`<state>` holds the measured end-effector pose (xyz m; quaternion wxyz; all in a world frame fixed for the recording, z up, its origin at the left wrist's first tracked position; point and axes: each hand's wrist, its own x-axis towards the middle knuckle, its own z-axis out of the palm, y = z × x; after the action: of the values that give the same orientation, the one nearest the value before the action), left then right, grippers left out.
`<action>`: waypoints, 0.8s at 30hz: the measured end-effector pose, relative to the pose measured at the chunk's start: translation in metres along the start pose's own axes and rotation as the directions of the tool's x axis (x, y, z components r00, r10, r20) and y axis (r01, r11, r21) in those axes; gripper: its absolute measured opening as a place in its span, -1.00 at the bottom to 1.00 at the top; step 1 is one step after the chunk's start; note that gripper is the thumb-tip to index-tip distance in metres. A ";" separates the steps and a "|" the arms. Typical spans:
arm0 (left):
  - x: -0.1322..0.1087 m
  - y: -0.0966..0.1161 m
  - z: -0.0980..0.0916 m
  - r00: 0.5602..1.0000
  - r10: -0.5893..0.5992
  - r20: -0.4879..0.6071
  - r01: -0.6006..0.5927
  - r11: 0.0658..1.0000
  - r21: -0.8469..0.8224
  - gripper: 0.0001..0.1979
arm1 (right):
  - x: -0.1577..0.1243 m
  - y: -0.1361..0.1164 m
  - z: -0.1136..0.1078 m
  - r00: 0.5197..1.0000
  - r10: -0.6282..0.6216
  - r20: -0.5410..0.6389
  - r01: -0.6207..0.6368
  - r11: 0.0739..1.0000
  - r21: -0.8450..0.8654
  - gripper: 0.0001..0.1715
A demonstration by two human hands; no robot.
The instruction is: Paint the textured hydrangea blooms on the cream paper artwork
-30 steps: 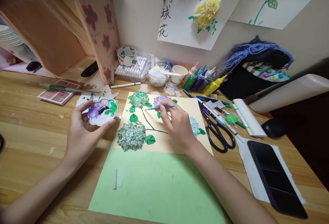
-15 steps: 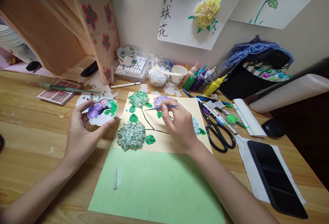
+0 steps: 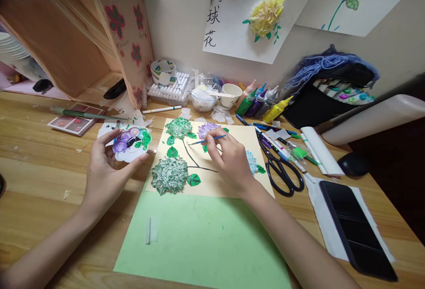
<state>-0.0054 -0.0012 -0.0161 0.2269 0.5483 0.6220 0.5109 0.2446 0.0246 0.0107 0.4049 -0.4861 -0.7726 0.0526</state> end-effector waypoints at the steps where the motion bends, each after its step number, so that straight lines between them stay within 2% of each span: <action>1: 0.000 0.000 0.000 1.000 0.002 0.002 -0.002 1.000 -0.001 -0.21 | 0.000 0.000 0.000 1.000 0.002 -0.006 -0.002 1.000 0.007 -0.80; 24: 0.000 -0.001 -0.001 1.000 0.018 -0.001 -0.018 1.000 -0.009 -0.22 | -0.001 0.000 0.001 1.000 0.016 -0.023 -0.016 1.000 0.004 -0.81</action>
<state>-0.0063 -0.0011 -0.0165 0.2245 0.5528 0.6147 0.5158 0.2445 0.0240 0.0098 0.4143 -0.4923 -0.7637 0.0515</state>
